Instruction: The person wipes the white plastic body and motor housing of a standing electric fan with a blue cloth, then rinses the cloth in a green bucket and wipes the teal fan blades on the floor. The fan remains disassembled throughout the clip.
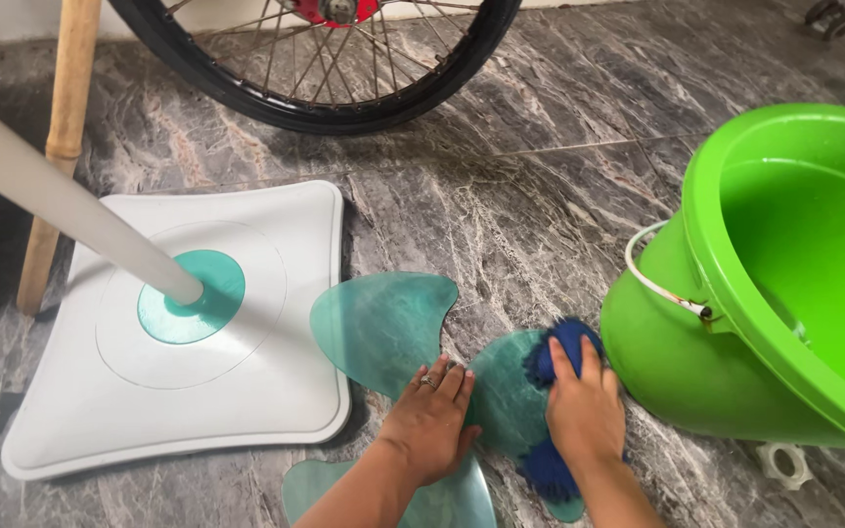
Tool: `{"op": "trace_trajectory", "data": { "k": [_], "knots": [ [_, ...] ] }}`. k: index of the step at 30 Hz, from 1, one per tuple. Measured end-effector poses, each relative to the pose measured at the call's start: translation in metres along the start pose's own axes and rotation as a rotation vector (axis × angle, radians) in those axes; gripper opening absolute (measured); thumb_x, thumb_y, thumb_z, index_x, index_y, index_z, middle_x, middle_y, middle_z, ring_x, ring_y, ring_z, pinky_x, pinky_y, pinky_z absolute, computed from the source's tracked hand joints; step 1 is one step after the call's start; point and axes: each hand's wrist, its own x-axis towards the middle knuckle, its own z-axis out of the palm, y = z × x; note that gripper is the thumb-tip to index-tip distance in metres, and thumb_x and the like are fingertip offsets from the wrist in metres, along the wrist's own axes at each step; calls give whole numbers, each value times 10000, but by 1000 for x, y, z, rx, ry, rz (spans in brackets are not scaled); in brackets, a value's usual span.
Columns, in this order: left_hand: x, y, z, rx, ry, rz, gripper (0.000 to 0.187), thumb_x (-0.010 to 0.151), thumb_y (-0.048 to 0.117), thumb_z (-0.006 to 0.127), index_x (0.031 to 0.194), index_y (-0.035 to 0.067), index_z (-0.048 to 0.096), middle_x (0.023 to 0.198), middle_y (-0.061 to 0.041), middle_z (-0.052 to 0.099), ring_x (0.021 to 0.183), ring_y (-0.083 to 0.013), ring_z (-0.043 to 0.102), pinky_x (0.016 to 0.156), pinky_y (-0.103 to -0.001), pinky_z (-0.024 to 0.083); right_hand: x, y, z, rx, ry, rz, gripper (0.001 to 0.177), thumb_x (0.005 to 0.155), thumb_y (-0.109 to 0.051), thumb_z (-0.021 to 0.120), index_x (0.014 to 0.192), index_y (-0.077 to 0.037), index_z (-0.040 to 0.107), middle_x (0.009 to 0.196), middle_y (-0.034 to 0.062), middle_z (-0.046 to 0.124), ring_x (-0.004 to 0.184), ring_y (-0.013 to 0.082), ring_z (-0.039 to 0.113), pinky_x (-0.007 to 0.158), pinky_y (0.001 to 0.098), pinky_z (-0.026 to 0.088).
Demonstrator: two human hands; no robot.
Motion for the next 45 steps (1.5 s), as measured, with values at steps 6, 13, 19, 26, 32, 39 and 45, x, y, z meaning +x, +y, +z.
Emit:
{"op": "trace_trajectory", "data": {
  "k": [6, 13, 19, 26, 32, 39, 45],
  "knots": [
    [3, 3, 2, 8, -27, -28, 738, 1015, 426, 465, 1551, -36, 258, 1622, -221, 247, 1529, -407, 141, 1209, -528, 156, -56, 24, 24, 1, 40, 58, 665, 757, -200, 685, 1392, -372, 584, 1479, 60, 459, 1233, 353, 518, 1019, 435, 504],
    [6, 6, -5, 9, -99, -45, 739, 1008, 404, 490, 1570, -13, 252, 1648, -181, 233, 1550, -389, 109, 1221, -525, 152, -63, 71, 36, 297, -266, -104, 455, 649, -230, 813, 1082, -373, 824, 1181, 27, 648, 1112, 252, 692, 1014, 366, 561],
    [7, 7, -4, 9, -45, -43, 760, 982, 415, 536, 1559, -12, 286, 1635, -171, 265, 1549, -372, 123, 1220, -518, 156, -8, 31, 9, 371, -2, -113, 481, 757, -247, 736, 1233, -315, 736, 1301, 120, 616, 1213, 342, 625, 1055, 410, 502],
    [11, 2, -2, 14, -79, -39, 762, 981, 429, 544, 1551, -19, 311, 1621, -168, 303, 1552, -375, 153, 1224, -516, 180, -4, -13, -7, 87, -260, -159, 789, 793, -222, 705, 1506, -426, 435, 1678, 14, 203, 1421, 325, 341, 1072, 573, 388],
    [13, -4, 10, 43, -33, 2, 773, 971, 459, 546, 1554, 2, 324, 1612, -153, 317, 1551, -373, 156, 1218, -511, 195, -30, 28, -6, 122, -299, -444, 779, 674, -92, 732, 1371, -383, 543, 1626, 68, 273, 1310, 354, 415, 1091, 489, 430],
    [19, -7, 23, 188, -9, 9, 801, 957, 543, 554, 1565, 68, 338, 1619, -112, 323, 1539, -377, 175, 1227, -513, 201, -42, 45, -41, -81, -589, -547, 585, 734, -57, 670, 1267, -295, 632, 1441, 47, 440, 1264, 300, 506, 1078, 406, 482],
    [25, 9, 7, 216, -150, -126, 783, 968, 531, 557, 1598, 148, 292, 1645, -57, 291, 1562, -361, 141, 1237, -510, 188, -4, 16, -102, -168, -574, -622, 380, 801, -132, 639, 1151, -266, 705, 1264, -26, 608, 1238, 248, 577, 1090, 384, 493]
  ]
}}
